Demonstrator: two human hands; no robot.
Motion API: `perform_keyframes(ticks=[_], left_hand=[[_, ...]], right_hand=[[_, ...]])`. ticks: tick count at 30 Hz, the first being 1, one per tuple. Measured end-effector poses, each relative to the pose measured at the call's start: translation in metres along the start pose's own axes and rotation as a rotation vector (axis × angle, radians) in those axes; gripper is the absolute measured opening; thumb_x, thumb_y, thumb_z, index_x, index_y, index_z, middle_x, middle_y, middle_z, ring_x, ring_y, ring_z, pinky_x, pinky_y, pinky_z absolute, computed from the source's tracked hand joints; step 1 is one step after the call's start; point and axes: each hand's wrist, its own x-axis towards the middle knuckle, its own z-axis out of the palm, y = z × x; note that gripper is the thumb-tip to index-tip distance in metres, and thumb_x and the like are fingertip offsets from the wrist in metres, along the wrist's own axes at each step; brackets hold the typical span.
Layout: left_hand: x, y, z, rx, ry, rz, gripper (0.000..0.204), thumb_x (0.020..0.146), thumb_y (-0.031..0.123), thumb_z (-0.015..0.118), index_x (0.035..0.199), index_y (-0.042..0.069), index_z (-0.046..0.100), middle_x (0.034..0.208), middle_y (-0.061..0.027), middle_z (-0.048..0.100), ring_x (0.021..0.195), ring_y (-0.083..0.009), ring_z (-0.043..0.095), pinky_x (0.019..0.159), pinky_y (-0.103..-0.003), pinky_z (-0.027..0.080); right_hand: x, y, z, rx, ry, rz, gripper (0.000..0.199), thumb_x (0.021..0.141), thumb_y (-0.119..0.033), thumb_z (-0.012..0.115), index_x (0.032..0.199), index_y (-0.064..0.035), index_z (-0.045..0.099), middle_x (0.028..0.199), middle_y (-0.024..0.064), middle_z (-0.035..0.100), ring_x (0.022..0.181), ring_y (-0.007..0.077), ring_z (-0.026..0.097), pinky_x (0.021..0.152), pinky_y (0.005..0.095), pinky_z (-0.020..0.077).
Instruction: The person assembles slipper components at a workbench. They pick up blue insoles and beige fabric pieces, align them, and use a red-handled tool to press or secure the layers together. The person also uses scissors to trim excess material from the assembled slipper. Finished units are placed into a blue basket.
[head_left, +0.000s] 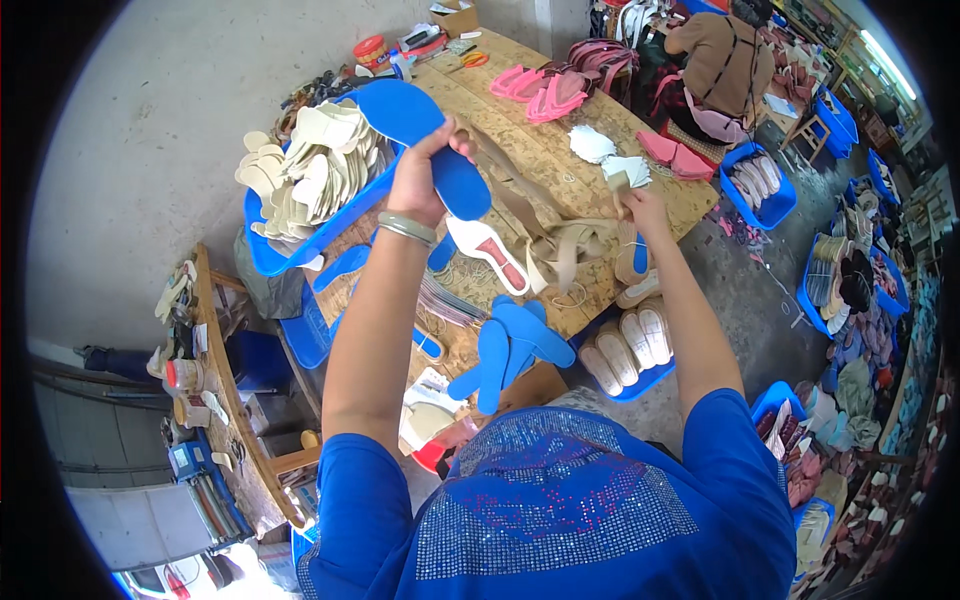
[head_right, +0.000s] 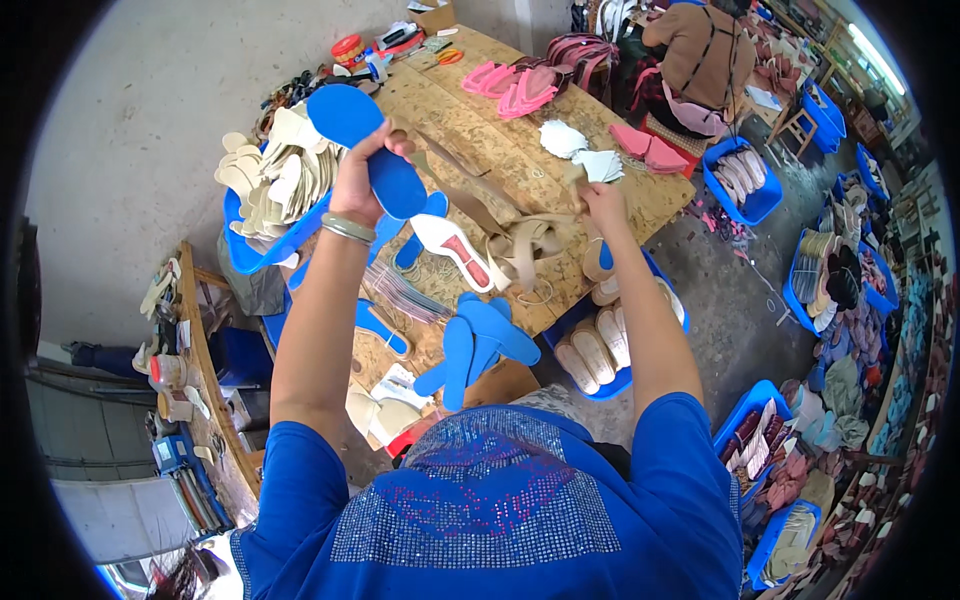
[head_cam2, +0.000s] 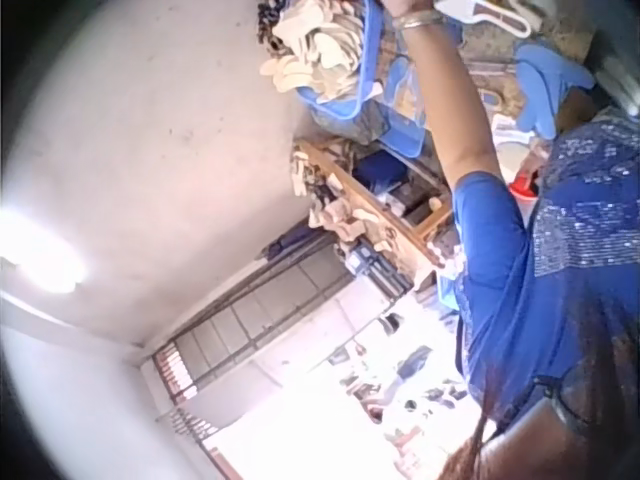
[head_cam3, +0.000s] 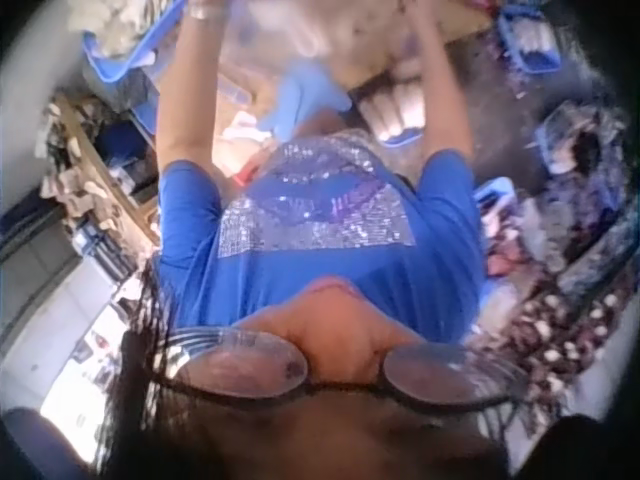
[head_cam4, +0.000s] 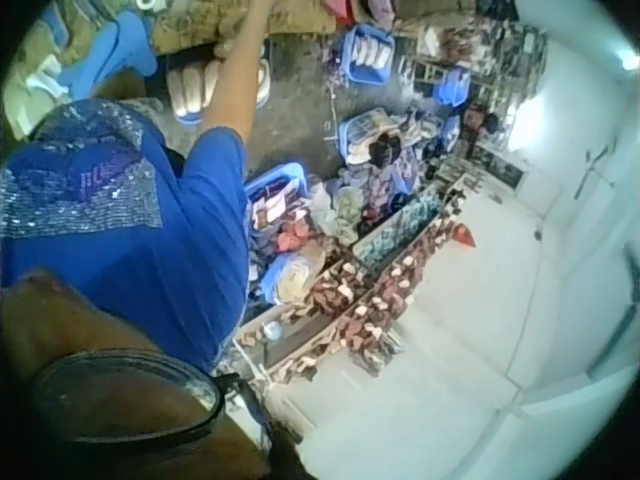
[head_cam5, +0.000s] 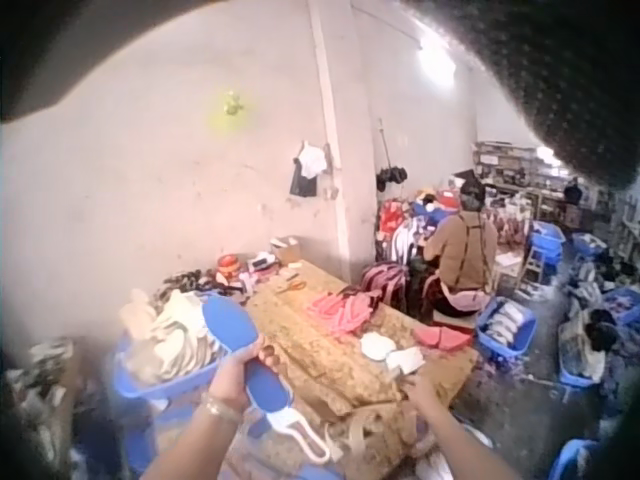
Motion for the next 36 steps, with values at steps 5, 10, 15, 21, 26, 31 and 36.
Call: perform_keyframes(ticks=[5, 10, 15, 21, 26, 31, 36], left_hand=[[0.003, 0.010, 0.011, 0.016, 0.006, 0.034, 0.015, 0.092, 0.020, 0.056, 0.084, 0.008, 0.052, 0.076, -0.0016, 0.054, 0.069, -0.0143, 0.055, 0.064, -0.026, 0.050], [-0.002, 0.001, 0.026, 0.040, -0.028, 0.004, 0.011, 0.091, 0.013, 0.057, 0.097, 0.005, 0.055, 0.089, -0.0089, 0.063, 0.076, -0.0180, 0.061, 0.069, -0.028, 0.053], [-0.004, -0.012, 0.048, 0.080, -0.089, -0.011, 0.013, 0.090, 0.010, 0.055, 0.100, 0.002, 0.053, 0.096, -0.0149, 0.064, 0.080, -0.0203, 0.062, 0.070, -0.031, 0.054], [-0.010, 0.014, 0.056, 0.085, -0.080, 0.102, 0.014, 0.090, 0.010, 0.056, 0.102, 0.003, 0.052, 0.096, -0.0150, 0.064, 0.080, -0.0209, 0.063, 0.071, -0.031, 0.054], [0.001, 0.007, 0.051, 0.394, 0.025, 0.266, 0.020, 0.090, 0.014, 0.058, 0.107, 0.003, 0.056, 0.098, -0.0110, 0.065, 0.083, -0.0174, 0.063, 0.071, -0.030, 0.052], [0.008, -0.026, -0.019, 0.710, 0.308, 0.125, 0.027, 0.088, 0.011, 0.058, 0.111, -0.001, 0.054, 0.095, -0.0110, 0.065, 0.078, -0.0149, 0.061, 0.068, -0.028, 0.049], [-0.013, -0.070, -0.016, 0.690, -0.011, 0.122, 0.029, 0.083, 0.006, 0.065, 0.110, -0.001, 0.056, 0.100, -0.0074, 0.066, 0.082, -0.0127, 0.060, 0.073, -0.027, 0.048]], right_hand=[[0.002, 0.004, 0.007, -0.906, -0.069, -0.080, 0.037, 0.080, -0.018, 0.065, 0.115, -0.0094, 0.061, 0.099, 0.0162, 0.065, 0.088, 0.0281, 0.065, 0.078, 0.0397, 0.0494], [-0.038, -0.073, 0.059, -0.256, -0.164, -0.353, 0.032, 0.079, -0.022, 0.068, 0.101, 0.0004, 0.063, 0.094, 0.0157, 0.066, 0.084, 0.0227, 0.065, 0.076, 0.0341, 0.0504], [-0.079, -0.119, 0.108, 0.016, -0.390, -0.591, 0.029, 0.081, -0.019, 0.072, 0.103, -0.0020, 0.064, 0.095, 0.0060, 0.067, 0.083, 0.0143, 0.062, 0.073, 0.0292, 0.0496], [-0.082, -0.100, 0.113, -0.076, -0.513, -0.314, 0.018, 0.084, -0.015, 0.068, 0.094, -0.0008, 0.067, 0.081, 0.0041, 0.066, 0.079, 0.0106, 0.061, 0.071, 0.0270, 0.0482], [-0.070, -0.076, 0.111, 0.072, -0.402, -0.449, 0.018, 0.085, -0.018, 0.067, 0.091, -0.0006, 0.069, 0.068, 0.0005, 0.062, 0.070, 0.0074, 0.057, 0.064, 0.0248, 0.0449], [-0.059, -0.122, 0.077, 0.387, -0.252, -0.305, 0.021, 0.085, -0.018, 0.068, 0.095, 0.0001, 0.069, 0.084, -0.0008, 0.065, 0.075, 0.0063, 0.055, 0.070, 0.0228, 0.0423], [-0.045, -0.132, 0.061, 0.598, -0.378, -0.311, 0.025, 0.085, -0.019, 0.067, 0.102, -0.0010, 0.068, 0.090, 0.0010, 0.067, 0.080, 0.0079, 0.057, 0.075, 0.0237, 0.0428]])
